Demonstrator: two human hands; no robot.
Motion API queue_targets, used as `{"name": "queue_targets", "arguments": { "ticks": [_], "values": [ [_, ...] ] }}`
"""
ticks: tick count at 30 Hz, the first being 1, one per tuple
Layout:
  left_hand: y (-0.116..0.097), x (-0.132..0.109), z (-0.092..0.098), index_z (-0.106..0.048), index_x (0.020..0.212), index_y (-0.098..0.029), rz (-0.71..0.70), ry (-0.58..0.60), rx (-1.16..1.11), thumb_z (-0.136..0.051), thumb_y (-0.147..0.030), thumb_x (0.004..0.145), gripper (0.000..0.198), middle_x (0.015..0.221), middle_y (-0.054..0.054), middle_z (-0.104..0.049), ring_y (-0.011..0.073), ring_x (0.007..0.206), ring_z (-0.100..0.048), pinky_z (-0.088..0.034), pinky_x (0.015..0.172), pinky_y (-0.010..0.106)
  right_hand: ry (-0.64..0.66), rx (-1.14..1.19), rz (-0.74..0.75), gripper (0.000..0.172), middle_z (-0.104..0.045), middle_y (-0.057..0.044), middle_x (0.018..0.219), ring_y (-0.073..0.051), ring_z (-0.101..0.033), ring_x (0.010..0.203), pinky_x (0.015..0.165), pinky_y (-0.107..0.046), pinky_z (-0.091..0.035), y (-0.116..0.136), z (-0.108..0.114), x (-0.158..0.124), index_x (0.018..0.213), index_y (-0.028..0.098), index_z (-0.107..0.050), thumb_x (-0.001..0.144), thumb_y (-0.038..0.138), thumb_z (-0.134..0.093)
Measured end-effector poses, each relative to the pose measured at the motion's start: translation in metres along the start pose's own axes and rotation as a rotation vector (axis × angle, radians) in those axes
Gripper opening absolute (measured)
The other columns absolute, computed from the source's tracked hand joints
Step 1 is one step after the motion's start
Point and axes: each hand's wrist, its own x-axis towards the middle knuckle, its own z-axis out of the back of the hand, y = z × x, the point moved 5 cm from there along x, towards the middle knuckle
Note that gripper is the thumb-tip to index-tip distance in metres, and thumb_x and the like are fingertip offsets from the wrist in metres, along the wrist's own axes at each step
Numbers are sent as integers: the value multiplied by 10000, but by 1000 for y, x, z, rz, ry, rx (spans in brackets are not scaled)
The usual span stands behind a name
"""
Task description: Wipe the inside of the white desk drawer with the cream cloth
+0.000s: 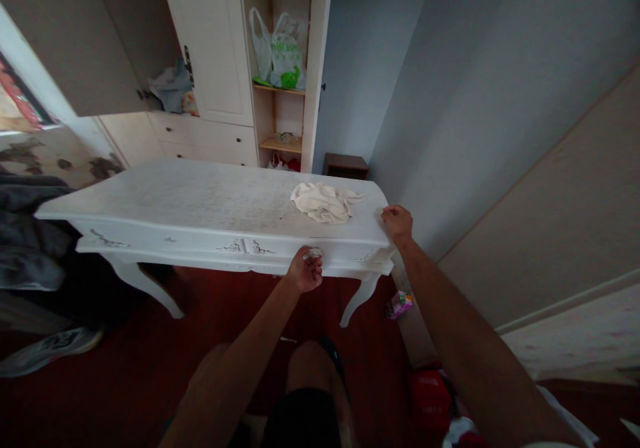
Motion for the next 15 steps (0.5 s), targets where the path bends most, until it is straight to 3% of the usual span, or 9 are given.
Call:
{"name": "queue_targets", "arguments": {
  "ticks": [7,15],
  "values": [
    [12,-20,0,-573,782,-173,-18,-24,39,-517,-309,855,164,571,-14,-546,99,401,-481,-339,398,195,12,-30,-19,213,-746,-43,792,-209,-659,774,795,-318,-507,3,1,-2,815,196,-740,683,236,-578],
    [43,-50,6,-557,722,-170,-63,-104,-14,-474,-306,887,230,567,-5,-538,94,414,-470,-312,405,195,0,-20,-9,192,-741,-38,761,-213,-654,779,784,-316,-504,5,1,-2,795,196,-737,694,204,-575]
  ]
}}
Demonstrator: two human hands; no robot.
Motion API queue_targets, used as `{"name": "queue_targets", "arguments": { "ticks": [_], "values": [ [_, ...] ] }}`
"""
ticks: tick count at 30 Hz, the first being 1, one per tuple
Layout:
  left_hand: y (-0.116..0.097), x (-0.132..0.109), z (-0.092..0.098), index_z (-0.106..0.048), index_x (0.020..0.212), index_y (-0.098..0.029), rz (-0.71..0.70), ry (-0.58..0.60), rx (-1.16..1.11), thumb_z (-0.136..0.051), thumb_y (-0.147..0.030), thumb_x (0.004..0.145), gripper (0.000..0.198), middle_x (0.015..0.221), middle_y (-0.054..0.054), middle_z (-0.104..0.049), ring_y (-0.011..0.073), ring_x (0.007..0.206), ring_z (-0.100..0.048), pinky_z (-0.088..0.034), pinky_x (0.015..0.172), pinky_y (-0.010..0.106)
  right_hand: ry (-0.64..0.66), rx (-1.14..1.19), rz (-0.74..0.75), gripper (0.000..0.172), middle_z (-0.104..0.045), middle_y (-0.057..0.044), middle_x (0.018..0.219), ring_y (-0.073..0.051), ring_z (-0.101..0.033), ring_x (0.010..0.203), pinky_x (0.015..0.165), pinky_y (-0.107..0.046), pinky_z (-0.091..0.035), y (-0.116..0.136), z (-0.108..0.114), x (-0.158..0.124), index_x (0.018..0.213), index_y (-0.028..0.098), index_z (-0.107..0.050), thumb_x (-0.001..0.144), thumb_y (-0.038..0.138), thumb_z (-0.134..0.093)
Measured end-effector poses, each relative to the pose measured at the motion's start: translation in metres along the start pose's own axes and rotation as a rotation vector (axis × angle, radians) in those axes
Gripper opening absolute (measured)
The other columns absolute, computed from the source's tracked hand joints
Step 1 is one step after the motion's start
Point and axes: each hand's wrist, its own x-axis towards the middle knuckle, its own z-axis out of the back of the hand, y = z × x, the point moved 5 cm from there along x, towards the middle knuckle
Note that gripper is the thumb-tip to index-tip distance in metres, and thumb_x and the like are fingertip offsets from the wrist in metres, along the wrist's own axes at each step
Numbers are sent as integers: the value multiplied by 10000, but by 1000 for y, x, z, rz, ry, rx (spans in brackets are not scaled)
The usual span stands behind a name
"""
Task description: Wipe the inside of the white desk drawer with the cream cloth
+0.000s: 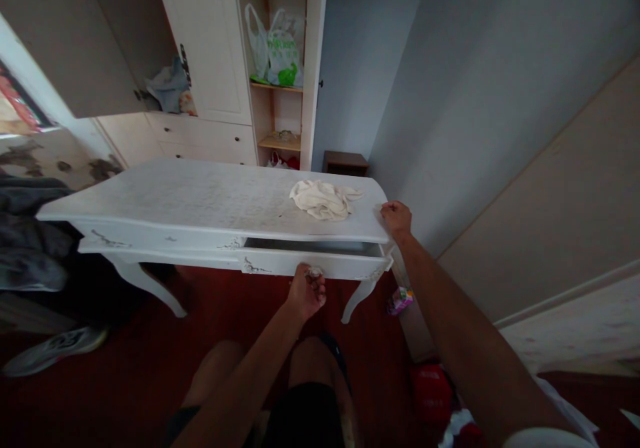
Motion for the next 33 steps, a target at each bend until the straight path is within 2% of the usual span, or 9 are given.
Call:
{"name": "queue_targets", "arguments": {
  "ticks": [10,15,21,26,33],
  "values": [
    [54,-45,16,-496,665,-177,-29,-114,-125,-423,-283,920,285,522,3,-515,87,405,-416,-298,431,184,12,10,13,166,-727,-30,743,-202,-641,760,795,-321,-505,-1,-1,0,771,197,-721,673,188,-588],
    [78,-59,32,-541,717,-177,-54,-204,-174,-445,-376,914,296,551,21,-542,112,418,-447,-303,434,217,-17,-3,17,159,-729,-31,741,-210,-653,769,800,-324,-510,-2,-1,1,767,197,-721,675,196,-590],
    [101,-65,51,-561,713,-176,-2,-220,-179,-447,-412,872,307,528,45,-535,142,400,-456,-288,423,237,-3,8,17,163,-724,-32,733,-212,-648,760,797,-328,-507,-3,-2,3,774,192,-728,667,185,-606],
    [120,-69,67,-504,658,-201,43,-335,-197,-421,-425,865,317,487,42,-497,148,374,-423,-255,413,236,4,-1,5,181,-732,-40,769,-211,-656,769,809,-331,-508,-5,-2,3,811,186,-734,678,181,-612],
    [130,-65,75,-507,654,-193,56,-270,-158,-452,-429,848,310,488,36,-488,142,372,-422,-235,410,230,16,-13,37,168,-741,-53,781,-209,-655,779,814,-324,-513,-3,-2,2,813,185,-724,712,202,-591]
  ]
}}
